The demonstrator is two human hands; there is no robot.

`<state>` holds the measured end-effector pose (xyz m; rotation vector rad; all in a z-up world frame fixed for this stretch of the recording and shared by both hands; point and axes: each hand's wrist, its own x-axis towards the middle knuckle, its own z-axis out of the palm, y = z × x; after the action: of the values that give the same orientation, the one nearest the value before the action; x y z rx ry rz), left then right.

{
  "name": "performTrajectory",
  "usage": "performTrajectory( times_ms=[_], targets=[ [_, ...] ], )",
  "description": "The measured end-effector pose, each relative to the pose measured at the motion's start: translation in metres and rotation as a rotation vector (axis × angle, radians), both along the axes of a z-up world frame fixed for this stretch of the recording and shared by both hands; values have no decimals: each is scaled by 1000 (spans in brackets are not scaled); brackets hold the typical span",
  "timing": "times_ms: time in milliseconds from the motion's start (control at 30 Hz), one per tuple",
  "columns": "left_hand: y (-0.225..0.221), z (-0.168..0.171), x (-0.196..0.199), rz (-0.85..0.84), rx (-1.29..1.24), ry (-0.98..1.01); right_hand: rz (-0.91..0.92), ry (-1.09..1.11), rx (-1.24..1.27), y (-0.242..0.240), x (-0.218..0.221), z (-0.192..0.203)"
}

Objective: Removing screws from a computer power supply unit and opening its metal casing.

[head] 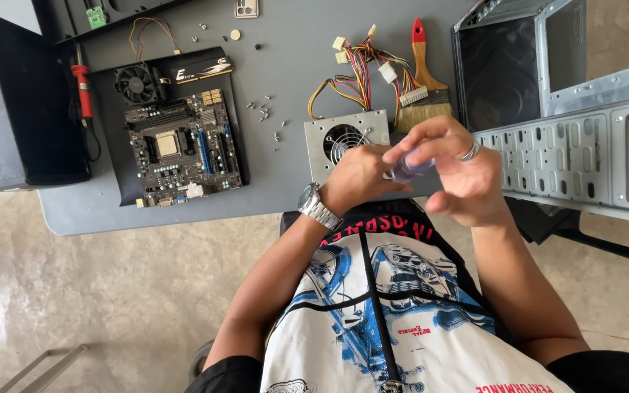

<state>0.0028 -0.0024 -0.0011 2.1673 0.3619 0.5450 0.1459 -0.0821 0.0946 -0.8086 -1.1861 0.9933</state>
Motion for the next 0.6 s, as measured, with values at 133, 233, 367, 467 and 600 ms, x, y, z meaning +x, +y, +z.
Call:
performTrajectory(
  times_ms=[133, 233, 367, 467, 600],
  targets=[
    [-7, -6, 9, 73, 117, 17, -88, -98, 71, 0, -5, 4],
    [-8, -5, 8, 39, -48, 30, -112, -121, 49, 1, -1, 5],
    [3, 9, -11, -36, -441, 93, -14, 46, 2, -3, 4, 2],
    [2, 27, -19, -41, -480, 58, 14, 85, -37, -6, 9, -9],
    [-4, 6, -15, 56, -338, 45, 67, 160, -37, -5, 4, -14]
  ],
)
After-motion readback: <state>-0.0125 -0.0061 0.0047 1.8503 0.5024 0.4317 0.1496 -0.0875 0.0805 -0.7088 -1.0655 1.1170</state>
